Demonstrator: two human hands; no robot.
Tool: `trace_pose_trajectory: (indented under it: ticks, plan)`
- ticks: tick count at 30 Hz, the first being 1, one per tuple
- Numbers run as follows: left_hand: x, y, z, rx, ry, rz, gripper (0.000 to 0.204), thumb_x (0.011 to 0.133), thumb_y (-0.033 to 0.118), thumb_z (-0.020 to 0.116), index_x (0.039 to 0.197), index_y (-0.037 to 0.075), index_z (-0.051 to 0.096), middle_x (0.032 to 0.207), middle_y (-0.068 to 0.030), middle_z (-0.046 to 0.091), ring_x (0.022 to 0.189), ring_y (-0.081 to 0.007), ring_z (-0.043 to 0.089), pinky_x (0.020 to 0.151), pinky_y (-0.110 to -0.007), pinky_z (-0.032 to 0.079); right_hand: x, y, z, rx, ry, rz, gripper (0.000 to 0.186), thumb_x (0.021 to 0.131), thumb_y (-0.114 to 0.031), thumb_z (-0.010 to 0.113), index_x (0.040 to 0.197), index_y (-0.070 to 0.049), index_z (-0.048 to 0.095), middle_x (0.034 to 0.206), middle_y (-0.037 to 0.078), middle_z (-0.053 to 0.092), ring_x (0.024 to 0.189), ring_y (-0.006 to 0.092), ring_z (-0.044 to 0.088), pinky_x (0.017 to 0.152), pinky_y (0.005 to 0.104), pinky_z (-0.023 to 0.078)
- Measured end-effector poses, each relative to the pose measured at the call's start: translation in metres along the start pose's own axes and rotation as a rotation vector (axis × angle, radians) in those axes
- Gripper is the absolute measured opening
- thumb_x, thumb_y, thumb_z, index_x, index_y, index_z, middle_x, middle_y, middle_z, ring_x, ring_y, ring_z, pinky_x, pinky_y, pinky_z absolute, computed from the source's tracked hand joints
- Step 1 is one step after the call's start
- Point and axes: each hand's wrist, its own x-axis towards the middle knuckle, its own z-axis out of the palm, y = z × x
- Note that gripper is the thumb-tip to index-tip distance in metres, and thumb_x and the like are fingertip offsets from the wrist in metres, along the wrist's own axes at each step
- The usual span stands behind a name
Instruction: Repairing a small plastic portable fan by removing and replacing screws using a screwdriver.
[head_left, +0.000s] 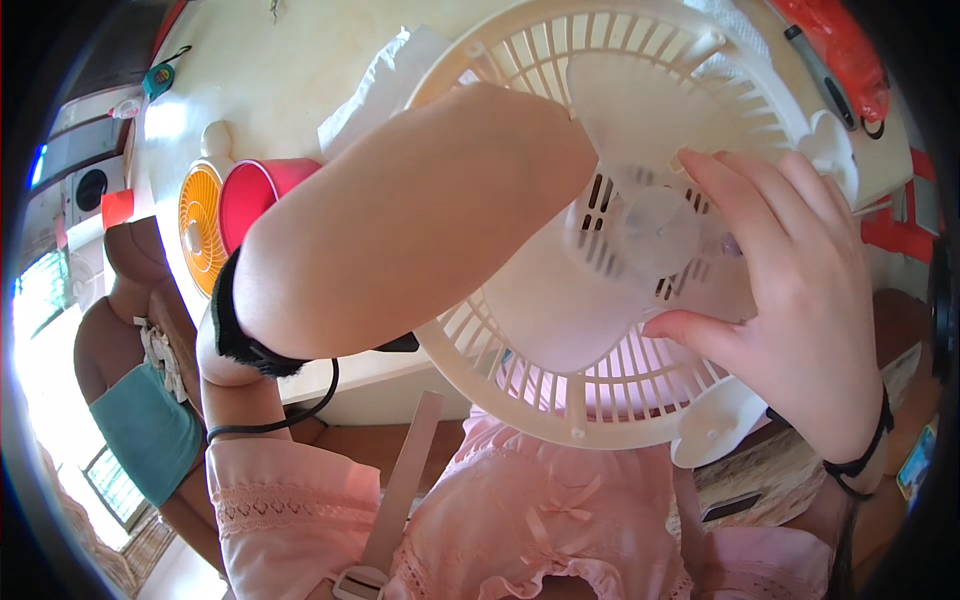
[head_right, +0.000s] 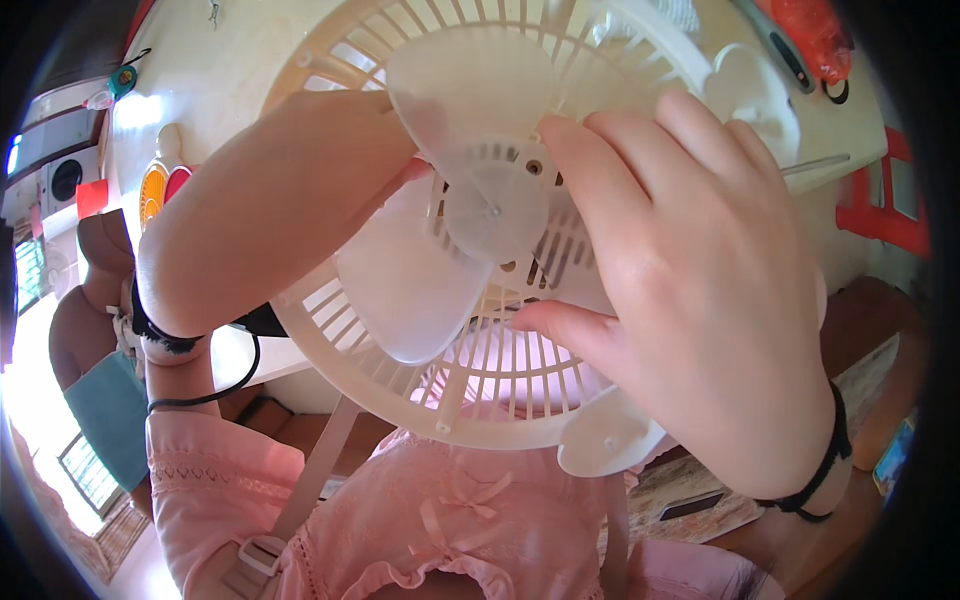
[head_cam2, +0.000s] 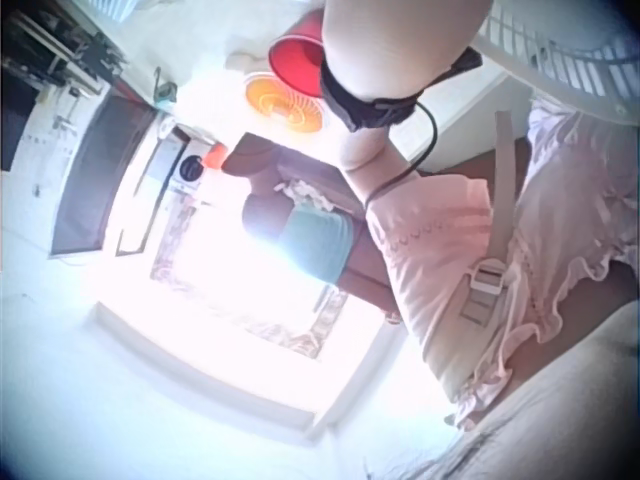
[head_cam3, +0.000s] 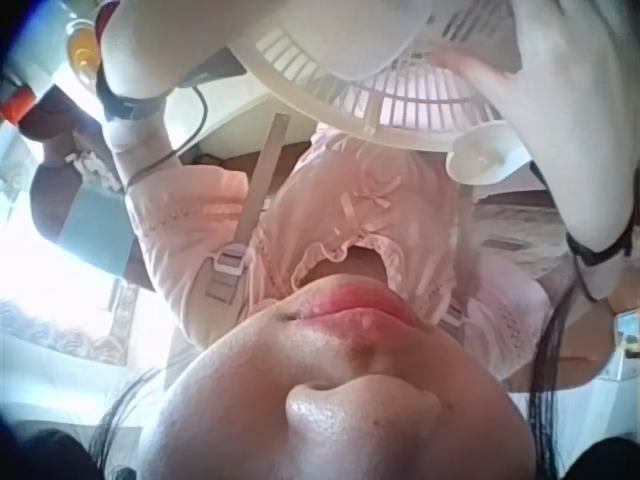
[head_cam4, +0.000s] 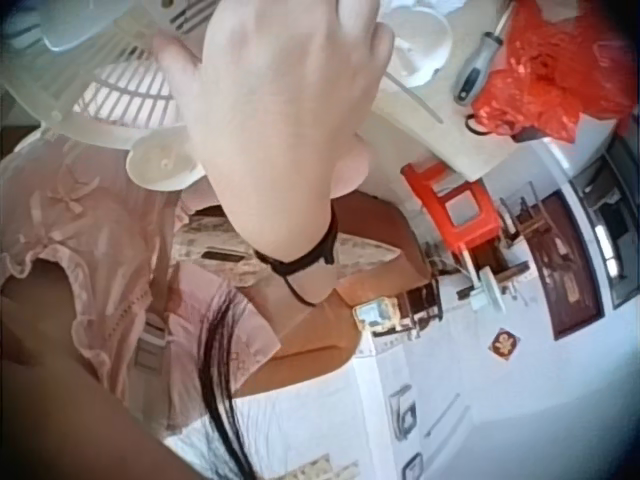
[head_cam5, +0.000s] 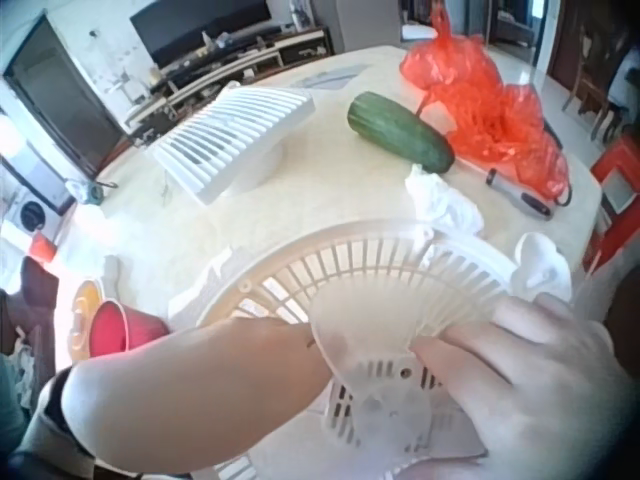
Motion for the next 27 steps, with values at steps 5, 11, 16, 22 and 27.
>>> trace_pose_trajectory:
  ticks: [5,11,16,22,27]
  plan:
    - [-0.011,0.010,-0.007,0.087,0.188,0.069,0.050,0.072,0.004,0.065,0.120,-0.001,0.055,0.118,-0.0117,0.058,0.110,-0.0278,0.055,0.093,-0.033,0.046,-0.005,0.001,-0.021,0.081,0.018,0.003,0.079,0.053,-0.020,0.085,0.124,-0.002,0.055,0.113,0.014,0.059,0.103,0.0337,0.053,0.088,0.0402,0.044]
    - [-0.012,0.016,-0.010,-0.059,0.096,-0.125,0.035,0.063,0.004,0.071,0.096,0.000,0.060,0.096,-0.0078,0.061,0.094,-0.0254,0.057,0.082,-0.031,0.047,0.001,0.005,-0.040,0.163,0.109,-0.009,0.042,0.085,-0.001,0.053,0.128,-0.001,0.052,0.113,0.013,0.056,0.104,0.0235,0.052,0.090,0.0331,0.041]
    - [-0.002,0.030,-0.038,0.023,-0.046,-0.217,0.021,0.071,0.001,0.063,0.092,0.000,0.060,0.089,-0.0107,0.063,0.103,-0.0268,0.058,0.090,-0.034,0.047,-0.015,-0.016,-0.066,0.327,0.163,0.289,0.033,0.099,-0.010,0.037,0.126,0.002,0.052,0.118,0.010,0.055,0.109,0.0160,0.051,0.095,0.0303,0.040]
    - [-0.026,0.030,-0.051,-0.079,0.260,-0.242,0.024,0.074,0.000,0.065,0.098,0.001,0.064,0.096,-0.0108,0.066,0.101,-0.0299,0.059,0.086,-0.037,0.049,-0.021,-0.013,-0.077,0.414,0.443,0.143,0.037,0.102,-0.022,0.046,0.124,0.007,0.053,0.125,0.018,0.056,0.114,0.0222,0.056,0.099,0.0328,0.044]
    - [-0.026,0.010,-0.043,-0.153,0.575,-0.117,0.026,0.081,0.001,0.062,0.107,0.000,0.062,0.095,-0.0164,0.066,0.093,-0.0344,0.061,0.080,-0.042,0.049,-0.001,-0.036,-0.061,0.557,0.498,0.085,0.030,0.101,-0.014,0.048,0.122,0.007,0.051,0.110,0.021,0.065,0.102,0.0233,0.064,0.093,0.0332,0.049]
